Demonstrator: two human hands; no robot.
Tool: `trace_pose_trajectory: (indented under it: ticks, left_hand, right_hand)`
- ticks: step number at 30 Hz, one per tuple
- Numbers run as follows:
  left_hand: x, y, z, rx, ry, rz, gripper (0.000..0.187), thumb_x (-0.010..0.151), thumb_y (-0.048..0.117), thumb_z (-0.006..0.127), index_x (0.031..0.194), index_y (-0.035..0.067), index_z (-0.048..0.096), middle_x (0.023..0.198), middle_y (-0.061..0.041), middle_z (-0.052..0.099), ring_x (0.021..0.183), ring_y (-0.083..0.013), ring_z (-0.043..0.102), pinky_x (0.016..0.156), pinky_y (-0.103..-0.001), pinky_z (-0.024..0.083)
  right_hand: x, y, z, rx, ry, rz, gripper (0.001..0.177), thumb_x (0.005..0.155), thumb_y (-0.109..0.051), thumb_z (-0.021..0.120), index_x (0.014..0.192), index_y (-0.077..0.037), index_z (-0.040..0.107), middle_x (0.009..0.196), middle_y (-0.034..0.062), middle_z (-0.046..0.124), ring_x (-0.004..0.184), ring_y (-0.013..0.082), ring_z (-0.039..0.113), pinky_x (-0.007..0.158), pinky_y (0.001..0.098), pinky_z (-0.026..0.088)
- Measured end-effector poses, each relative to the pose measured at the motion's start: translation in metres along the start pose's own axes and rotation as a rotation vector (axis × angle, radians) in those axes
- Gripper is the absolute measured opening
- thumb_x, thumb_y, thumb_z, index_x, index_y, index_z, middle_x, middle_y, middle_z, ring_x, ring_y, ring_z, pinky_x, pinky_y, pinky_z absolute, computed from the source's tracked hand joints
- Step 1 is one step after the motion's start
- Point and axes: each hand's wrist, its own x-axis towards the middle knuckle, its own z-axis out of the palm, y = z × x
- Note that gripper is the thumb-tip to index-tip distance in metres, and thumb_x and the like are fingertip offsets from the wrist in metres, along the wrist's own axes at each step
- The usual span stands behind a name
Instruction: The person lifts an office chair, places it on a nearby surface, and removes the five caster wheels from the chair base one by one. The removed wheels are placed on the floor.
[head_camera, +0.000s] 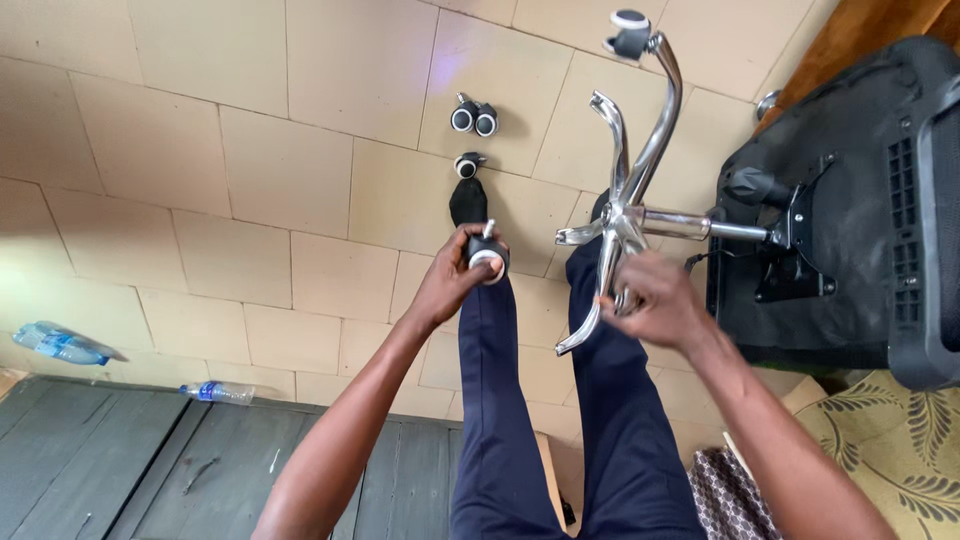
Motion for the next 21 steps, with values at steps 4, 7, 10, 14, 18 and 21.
trace_pose_trajectory:
  ticks: [4, 7, 10, 14, 18, 21]
  left_hand:
    - [0.052, -0.044, -0.033, 0.309, 0.184, -0.046, 0.053, 0.088, 0.023, 0.078, 0.132, 0.004, 0.056, 0.106, -0.009, 0.068, 0.094, -0.0123, 0.066, 0.083, -0.03, 0.055]
    - [0.089, -0.07, -0.07, 0.589, 0.371, -0.152, 0.058, 0.084, 0.028, 0.083, 0.128, 0.0, 0.058, 0.099, -0.014, 0.072, 0.081, -0.0183, 0.072, 0.07, -0.033, 0.059]
    - [0.119, -0.093, -0.102, 0.708, 0.508, -0.296, 0.058, 0.081, 0.032, 0.083, 0.123, -0.001, 0.06, 0.092, -0.017, 0.074, 0.065, -0.0251, 0.075, 0.057, -0.035, 0.061]
    - [0.161, -0.12, -0.136, 0.811, 0.592, -0.387, 0.059, 0.079, 0.034, 0.083, 0.125, 0.003, 0.06, 0.096, -0.017, 0.075, 0.065, -0.0318, 0.076, 0.058, -0.039, 0.061]
    - [0.21, -0.154, -0.15, 1.099, 0.619, -0.078, 0.064, 0.077, 0.036, 0.09, 0.122, 0.003, 0.058, 0.103, -0.021, 0.073, 0.097, -0.0403, 0.069, 0.081, -0.05, 0.055]
    - [0.24, -0.179, -0.159, 1.039, 0.626, -0.09, 0.058, 0.082, 0.029, 0.084, 0.127, 0.006, 0.055, 0.115, -0.023, 0.069, 0.108, -0.0433, 0.064, 0.09, -0.052, 0.052]
  right_hand:
    - [-0.021, -0.009, 0.023, -0.019, -0.085, 0.011, 0.033, 0.076, -0.018, 0.078, 0.06, -0.013, 0.05, 0.058, 0.0003, 0.047, 0.056, 0.016, 0.048, 0.063, 0.0363, 0.046]
    - [-0.035, -0.016, 0.041, -0.044, -0.158, 0.072, 0.038, 0.077, -0.022, 0.08, 0.056, -0.013, 0.05, 0.055, 0.0012, 0.048, 0.056, 0.0169, 0.048, 0.06, 0.0396, 0.042]
    - [-0.048, -0.023, 0.056, -0.06, -0.161, 0.059, 0.03, 0.078, -0.012, 0.076, 0.058, -0.012, 0.053, 0.059, 0.0018, 0.051, 0.059, 0.0195, 0.049, 0.067, 0.0404, 0.042]
    - [-0.056, -0.025, 0.071, -0.052, -0.223, 0.091, 0.013, 0.065, -0.005, 0.073, 0.068, -0.009, 0.06, 0.068, 0.0048, 0.056, 0.071, 0.0244, 0.055, 0.077, 0.042, 0.043]
    - [-0.062, -0.022, 0.084, -0.028, -0.327, 0.125, 0.017, 0.058, -0.002, 0.073, 0.072, -0.01, 0.065, 0.072, 0.0048, 0.058, 0.077, 0.026, 0.058, 0.082, 0.0443, 0.043]
    - [-0.063, -0.018, 0.093, 0.003, -0.362, 0.154, 0.02, 0.057, -0.002, 0.073, 0.074, -0.01, 0.066, 0.075, 0.0036, 0.06, 0.081, 0.0255, 0.059, 0.085, 0.0439, 0.043]
